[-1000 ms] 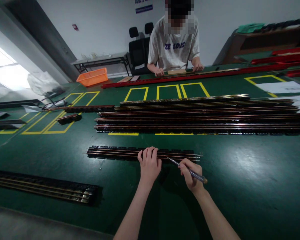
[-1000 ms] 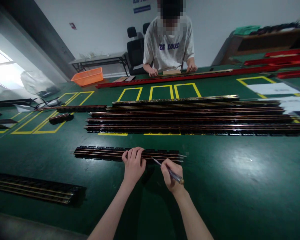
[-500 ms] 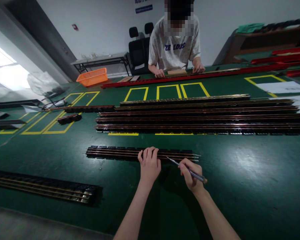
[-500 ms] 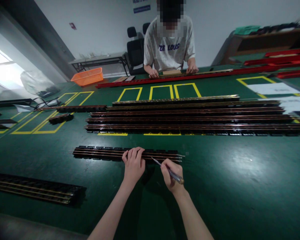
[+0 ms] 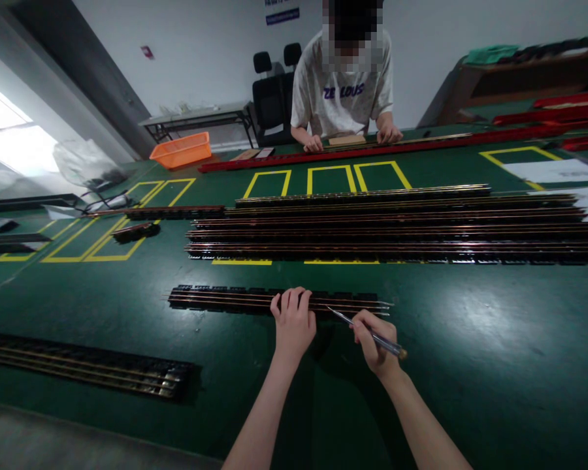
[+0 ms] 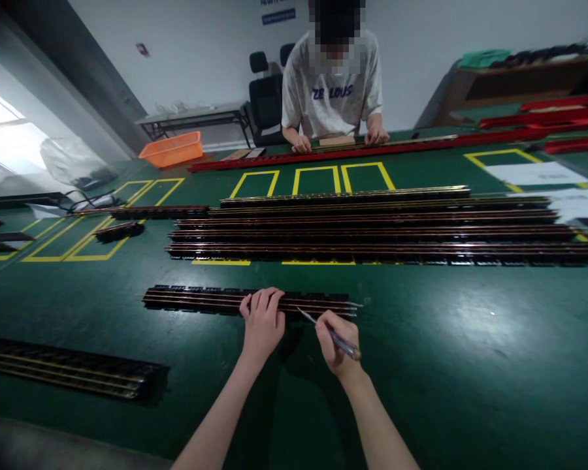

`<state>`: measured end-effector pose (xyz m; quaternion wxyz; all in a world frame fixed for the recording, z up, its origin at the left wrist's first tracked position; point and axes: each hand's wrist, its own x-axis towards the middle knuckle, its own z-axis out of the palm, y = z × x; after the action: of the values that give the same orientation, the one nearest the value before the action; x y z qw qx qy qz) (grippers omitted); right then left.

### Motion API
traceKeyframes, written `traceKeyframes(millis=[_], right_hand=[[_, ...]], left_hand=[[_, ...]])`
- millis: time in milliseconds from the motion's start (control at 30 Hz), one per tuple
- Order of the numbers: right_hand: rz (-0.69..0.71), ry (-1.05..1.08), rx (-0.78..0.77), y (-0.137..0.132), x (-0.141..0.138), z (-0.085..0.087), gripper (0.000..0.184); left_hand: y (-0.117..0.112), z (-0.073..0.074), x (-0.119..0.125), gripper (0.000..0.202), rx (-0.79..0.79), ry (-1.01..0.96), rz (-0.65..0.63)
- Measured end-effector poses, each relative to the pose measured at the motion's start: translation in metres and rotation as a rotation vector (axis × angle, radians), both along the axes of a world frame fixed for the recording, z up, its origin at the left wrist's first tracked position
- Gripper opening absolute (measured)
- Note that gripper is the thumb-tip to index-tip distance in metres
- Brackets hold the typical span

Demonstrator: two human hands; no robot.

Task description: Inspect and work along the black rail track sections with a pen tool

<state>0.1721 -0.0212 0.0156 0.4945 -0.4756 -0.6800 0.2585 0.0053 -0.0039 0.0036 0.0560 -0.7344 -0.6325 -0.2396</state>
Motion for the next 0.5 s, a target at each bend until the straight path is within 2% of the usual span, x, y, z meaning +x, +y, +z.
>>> traceKeyframes(millis=[500], right_hand=[[0.014, -0.015, 0.032, -0.0004, 0.0006, -0.0016, 0.027]], left_hand=[[0.0000, -0.0028, -0.0020, 0.031, 0.012, 0.012, 0.007]])
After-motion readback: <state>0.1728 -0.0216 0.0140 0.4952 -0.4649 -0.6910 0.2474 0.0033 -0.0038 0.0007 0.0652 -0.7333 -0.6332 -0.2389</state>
